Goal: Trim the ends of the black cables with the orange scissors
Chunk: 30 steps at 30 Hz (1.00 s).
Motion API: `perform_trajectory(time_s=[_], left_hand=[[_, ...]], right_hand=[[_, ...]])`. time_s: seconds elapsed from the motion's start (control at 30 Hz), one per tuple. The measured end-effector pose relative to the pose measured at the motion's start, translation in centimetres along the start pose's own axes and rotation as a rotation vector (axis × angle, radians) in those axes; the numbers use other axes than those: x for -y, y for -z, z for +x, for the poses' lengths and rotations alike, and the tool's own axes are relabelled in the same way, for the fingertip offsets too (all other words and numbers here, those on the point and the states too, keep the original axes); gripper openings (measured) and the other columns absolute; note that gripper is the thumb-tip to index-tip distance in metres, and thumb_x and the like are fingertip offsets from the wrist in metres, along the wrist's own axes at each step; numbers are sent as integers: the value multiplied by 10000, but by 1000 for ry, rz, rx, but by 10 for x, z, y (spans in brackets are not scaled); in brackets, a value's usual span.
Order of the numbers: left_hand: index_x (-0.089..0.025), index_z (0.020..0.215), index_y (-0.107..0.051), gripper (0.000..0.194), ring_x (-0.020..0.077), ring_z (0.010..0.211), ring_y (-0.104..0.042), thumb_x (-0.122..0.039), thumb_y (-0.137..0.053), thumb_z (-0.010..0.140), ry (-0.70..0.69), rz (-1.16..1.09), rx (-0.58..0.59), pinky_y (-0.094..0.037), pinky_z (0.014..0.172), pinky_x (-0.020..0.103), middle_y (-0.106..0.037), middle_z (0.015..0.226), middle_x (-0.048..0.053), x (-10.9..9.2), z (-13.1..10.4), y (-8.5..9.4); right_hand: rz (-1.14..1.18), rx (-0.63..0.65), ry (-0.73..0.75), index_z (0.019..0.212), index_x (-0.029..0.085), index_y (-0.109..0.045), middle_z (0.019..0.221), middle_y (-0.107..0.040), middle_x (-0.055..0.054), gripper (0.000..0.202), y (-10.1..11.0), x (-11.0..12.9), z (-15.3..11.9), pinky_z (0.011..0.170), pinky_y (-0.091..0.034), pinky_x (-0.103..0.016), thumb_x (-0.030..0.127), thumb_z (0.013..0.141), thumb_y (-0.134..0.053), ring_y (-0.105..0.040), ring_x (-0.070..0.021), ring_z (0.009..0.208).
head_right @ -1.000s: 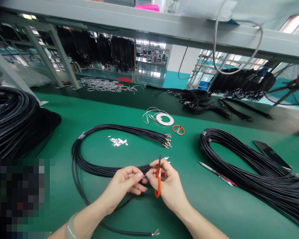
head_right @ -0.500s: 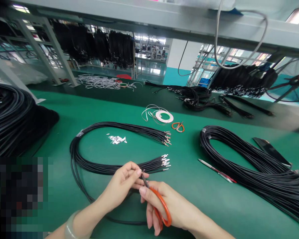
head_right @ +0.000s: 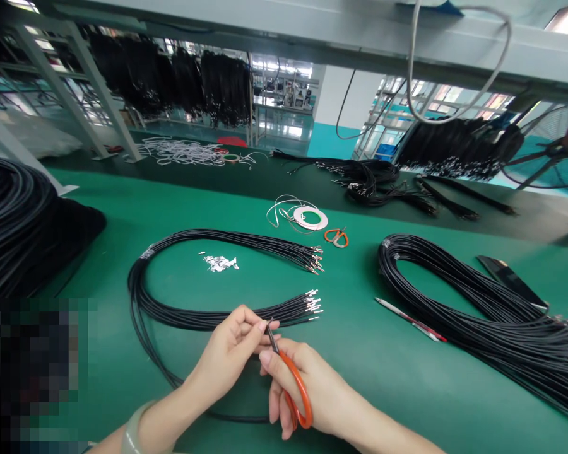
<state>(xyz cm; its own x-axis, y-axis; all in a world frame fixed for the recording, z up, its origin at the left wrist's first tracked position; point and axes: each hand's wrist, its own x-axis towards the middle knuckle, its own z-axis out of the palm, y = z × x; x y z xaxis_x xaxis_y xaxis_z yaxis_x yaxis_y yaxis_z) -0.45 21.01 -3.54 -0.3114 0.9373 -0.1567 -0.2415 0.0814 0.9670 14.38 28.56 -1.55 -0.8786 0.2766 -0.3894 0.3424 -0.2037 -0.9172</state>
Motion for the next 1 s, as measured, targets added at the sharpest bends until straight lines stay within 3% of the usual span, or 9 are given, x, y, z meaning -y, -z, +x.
perform_trajectory(time_s=[0.3,0.6,0.83,1.0], left_hand=[[-183,889,-505,204,173,768,-686,-380,-510,938,-38,93,26,-543,588,246,-707,1012,98,1,-2,0],[-187,910,-467,209,191,856,-701,-390,-501,944,-16,-11,34,-581,718,314,-697,1036,93,-1,-1,-2],[-196,901,-459,202,119,640,-657,-391,-482,950,-11,14,48,-549,620,270,-692,1040,81,1,-3,-2],[-197,871,-485,211,122,615,-615,-395,-488,943,-42,125,22,-497,564,231,-692,869,43,0,-4,-2]], right_hand=[[43,-16,-1,918,187,-473,531,-618,30,414,-2,0,1,338,-322,-118,592,943,-390,-549,-76,353],[71,46,-1,916,175,-498,535,-636,14,423,3,-1,-2,356,-357,-135,580,953,-381,-544,-80,350],[67,29,-4,912,178,-482,546,-632,16,434,1,0,-1,364,-351,-143,600,940,-386,-548,-84,361],[68,-18,3,924,183,-480,542,-626,18,428,-3,1,0,357,-343,-140,604,929,-409,-554,-92,365]])
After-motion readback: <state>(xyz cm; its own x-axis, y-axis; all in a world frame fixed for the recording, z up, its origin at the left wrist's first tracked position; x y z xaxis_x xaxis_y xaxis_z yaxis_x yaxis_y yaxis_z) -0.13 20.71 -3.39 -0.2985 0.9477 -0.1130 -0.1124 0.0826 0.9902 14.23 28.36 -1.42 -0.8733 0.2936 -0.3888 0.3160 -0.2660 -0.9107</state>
